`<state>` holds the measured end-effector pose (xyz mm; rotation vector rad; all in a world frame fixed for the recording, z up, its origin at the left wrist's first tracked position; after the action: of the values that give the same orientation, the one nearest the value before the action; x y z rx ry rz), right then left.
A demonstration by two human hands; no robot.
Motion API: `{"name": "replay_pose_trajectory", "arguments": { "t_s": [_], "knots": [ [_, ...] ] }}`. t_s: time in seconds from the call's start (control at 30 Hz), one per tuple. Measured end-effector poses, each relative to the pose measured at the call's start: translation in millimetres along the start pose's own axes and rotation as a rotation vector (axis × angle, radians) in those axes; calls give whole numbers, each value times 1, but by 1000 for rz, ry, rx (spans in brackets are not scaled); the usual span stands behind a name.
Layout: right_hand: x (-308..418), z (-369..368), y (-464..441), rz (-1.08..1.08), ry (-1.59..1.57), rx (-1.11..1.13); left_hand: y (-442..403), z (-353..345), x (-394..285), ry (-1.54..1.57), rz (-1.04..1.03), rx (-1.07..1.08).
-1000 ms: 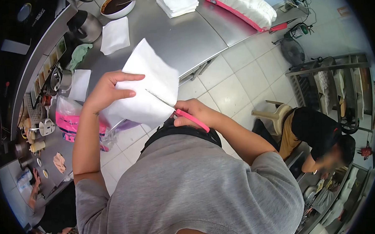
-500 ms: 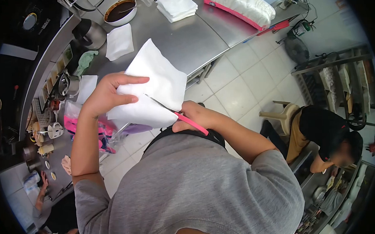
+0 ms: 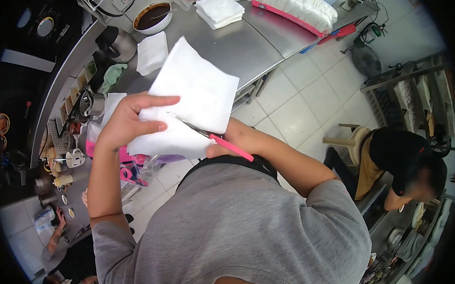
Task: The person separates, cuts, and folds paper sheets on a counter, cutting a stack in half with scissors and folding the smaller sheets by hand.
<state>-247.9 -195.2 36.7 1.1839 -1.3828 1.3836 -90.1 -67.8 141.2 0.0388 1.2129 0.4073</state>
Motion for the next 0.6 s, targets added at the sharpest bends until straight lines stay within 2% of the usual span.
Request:
{"name": "replay_pose_trajectory", "arguments": {
  "t_s": [0.03, 0.13, 0.23, 0.27, 0.3, 0.37, 0.43, 0.6],
  "knots": [
    [5, -2, -2, 45, 7, 11, 0, -3, -2, -26, 2, 26],
    [11, -11, -3, -114, -202, 93, 2, -6, -1, -21, 26, 47],
    [6, -15, 1, -99, -273, -79, 6, -4, -2, -31, 6, -17],
    [4, -12, 1, -77, -101, -36, 7, -2, -2, -42, -9, -47],
    [2, -7, 3, -54, 72, 6, 7, -2, 2, 71, -3, -52],
    [2, -5, 4, -71, 203, 49, 7, -1, 11, 296, 10, -64],
    [7, -7, 5, -150, 121, 55, 9, -2, 10, 342, 27, -44],
    [14, -18, 6, -187, -2, 134, 13, -14, 7, 357, 11, 61]
  ]
}}
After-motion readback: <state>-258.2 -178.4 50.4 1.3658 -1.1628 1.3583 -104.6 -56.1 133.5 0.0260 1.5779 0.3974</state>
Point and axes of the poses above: each hand's wrist, its own y-axis away from the middle knuckle, its own z-axis out of the back of the hand, x = y × z, the point moved 4 cm from there along -y, towards the middle knuckle, and after that the axes turned 7 degrees about z, right-handed, at the moved point
